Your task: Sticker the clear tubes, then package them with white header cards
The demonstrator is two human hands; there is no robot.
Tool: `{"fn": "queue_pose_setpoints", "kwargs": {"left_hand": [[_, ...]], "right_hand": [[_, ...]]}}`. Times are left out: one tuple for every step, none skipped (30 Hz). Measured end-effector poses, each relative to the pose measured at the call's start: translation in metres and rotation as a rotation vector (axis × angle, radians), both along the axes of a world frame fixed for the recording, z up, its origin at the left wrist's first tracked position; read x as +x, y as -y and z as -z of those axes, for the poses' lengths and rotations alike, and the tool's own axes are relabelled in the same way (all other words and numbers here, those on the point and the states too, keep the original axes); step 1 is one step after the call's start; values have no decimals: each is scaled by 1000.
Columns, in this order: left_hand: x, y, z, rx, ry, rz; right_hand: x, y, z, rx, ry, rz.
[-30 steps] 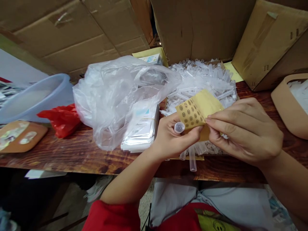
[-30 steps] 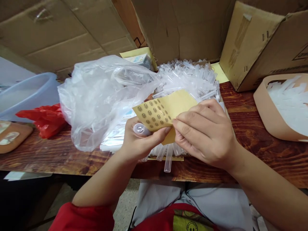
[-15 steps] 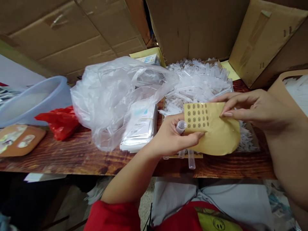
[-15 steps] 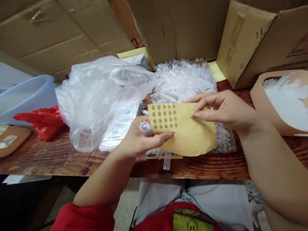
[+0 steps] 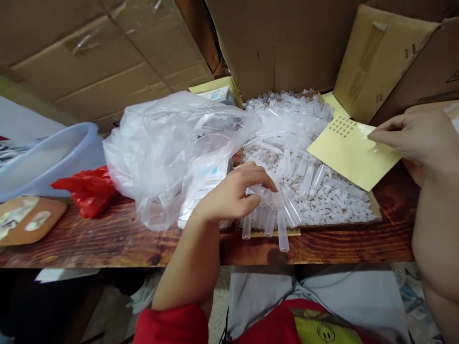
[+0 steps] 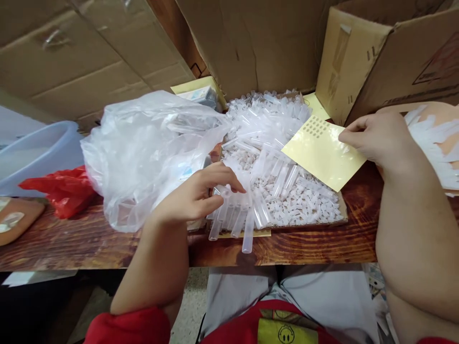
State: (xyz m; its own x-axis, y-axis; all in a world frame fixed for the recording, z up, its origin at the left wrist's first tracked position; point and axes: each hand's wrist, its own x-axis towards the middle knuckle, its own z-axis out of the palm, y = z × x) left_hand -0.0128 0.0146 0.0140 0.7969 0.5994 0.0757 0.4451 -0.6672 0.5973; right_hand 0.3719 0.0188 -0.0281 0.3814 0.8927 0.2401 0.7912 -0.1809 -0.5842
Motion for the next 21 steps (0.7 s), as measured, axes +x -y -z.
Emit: {"fn": "queue_pose_setpoints", "kwargs": {"left_hand": [[1,0,0,35,-26,15],[1,0,1,59,-38,23],[1,0,1,75,-36,27],[1,0,2,88,-22,34],[0,-1,3,100,6,45],[0,-2,4,114,42,57],[0,-3,4,129,79,64],[2,-5,4,148,102,60],[4,-7,3,174,105,44],[8,-10,3,211,83,17],[14,-12,2,258,35,-17],[20,-15,1,312,-34,-46],[27,-19,1,367,-114,-62],[35,-23,2,421,-196,-63],[43,-28,3,468,-274,-50],[51,-33,6,509,-340,-22],[58,-38,8,542,-397,11],[64,-43,11,566,-439,47],[68,-47,13,584,-461,76],[72,-50,15,593,-460,94],[73,-51,16,593,-431,101]], "right_hand": [[1,-3,1,-25,44,17],[1,-6,1,-29,71,29],[1,-10,1,-10,86,22],[-1,-13,1,36,94,-10],[-3,-16,1,101,88,-44],[-5,-18,2,172,74,-78],[-8,-20,4,249,57,-112],[-13,-20,6,319,44,-151],[-17,-20,8,389,38,-196],[-23,-19,10,454,39,-245],[-28,-17,12,507,47,-297],[-34,-14,14,550,59,-347],[-39,-12,14,583,72,-387],[-44,-9,14,610,83,-415],[-49,-7,14,633,92,-432],[-53,-5,14,651,100,-446],[-57,-4,13,673,104,-462],[-60,-3,12,702,103,-482],[-65,-1,11,740,95,-508],[-69,0,10,779,80,-543],[-74,2,8,822,58,-584]]}}
